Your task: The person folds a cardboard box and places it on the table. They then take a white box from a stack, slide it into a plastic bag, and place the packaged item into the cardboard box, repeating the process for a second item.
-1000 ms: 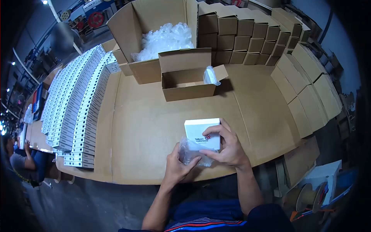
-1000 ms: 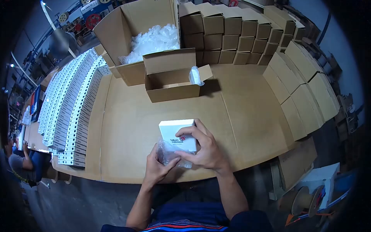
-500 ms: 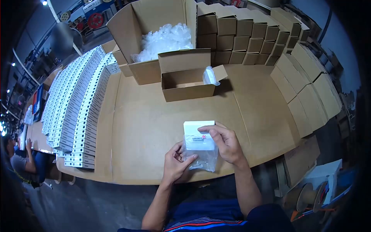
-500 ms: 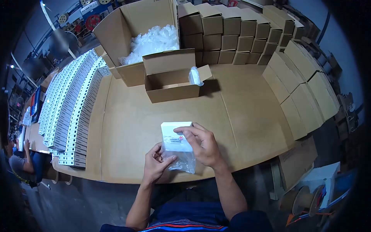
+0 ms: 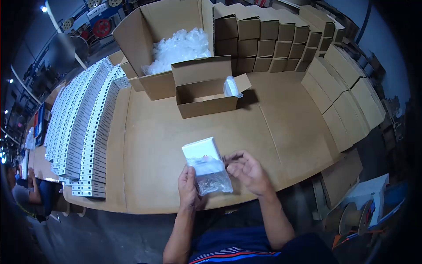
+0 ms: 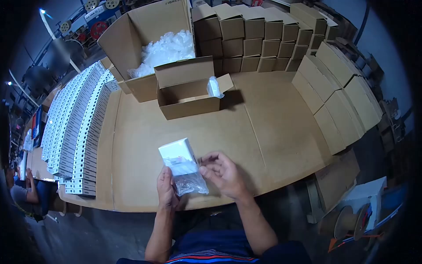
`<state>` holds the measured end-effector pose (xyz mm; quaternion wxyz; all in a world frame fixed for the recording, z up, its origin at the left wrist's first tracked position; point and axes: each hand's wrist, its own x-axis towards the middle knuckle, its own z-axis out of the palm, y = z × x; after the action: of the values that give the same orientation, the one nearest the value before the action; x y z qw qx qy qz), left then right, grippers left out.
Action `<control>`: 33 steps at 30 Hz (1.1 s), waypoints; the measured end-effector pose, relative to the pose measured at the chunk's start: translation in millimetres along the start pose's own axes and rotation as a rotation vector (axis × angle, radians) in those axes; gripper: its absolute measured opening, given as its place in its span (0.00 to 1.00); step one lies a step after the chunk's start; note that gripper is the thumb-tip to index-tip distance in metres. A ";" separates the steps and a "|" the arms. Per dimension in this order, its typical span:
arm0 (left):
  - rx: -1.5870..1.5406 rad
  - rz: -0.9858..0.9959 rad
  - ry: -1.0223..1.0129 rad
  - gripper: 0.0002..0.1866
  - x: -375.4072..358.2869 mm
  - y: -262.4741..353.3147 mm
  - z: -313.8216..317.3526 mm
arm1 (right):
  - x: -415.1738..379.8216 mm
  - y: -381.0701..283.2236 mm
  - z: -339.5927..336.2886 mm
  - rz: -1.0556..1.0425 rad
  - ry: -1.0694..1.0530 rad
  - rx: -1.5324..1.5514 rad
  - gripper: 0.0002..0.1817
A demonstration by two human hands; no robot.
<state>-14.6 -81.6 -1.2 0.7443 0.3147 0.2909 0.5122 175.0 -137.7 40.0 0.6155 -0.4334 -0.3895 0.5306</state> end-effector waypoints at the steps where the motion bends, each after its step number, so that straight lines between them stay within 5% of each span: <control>1: 0.006 0.014 0.002 0.20 1.1 -0.7 0.8 | -4.3 8.2 3.8 0.010 0.004 0.060 0.20; 9: 0.009 0.062 -0.050 0.23 0.2 -7.1 -6.6 | -3.3 30.3 18.2 -0.146 0.191 0.068 0.08; 21: 0.104 0.139 -0.016 0.22 1.4 -6.2 -7.6 | 5.1 20.8 8.7 -0.281 0.045 0.113 0.08; 28: 0.164 0.102 -0.049 0.20 4.8 -16.8 -26.8 | 3.5 24.4 4.9 -0.095 0.072 0.429 0.04; 33: 0.031 0.109 0.040 0.21 5.8 -19.3 -9.0 | 2.9 26.1 10.0 -0.145 0.121 0.308 0.05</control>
<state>-8.5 -79.9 -22.4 0.7043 0.3314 0.2961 0.5535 157.8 -132.0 18.6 0.7337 -0.3359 -0.2959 0.5112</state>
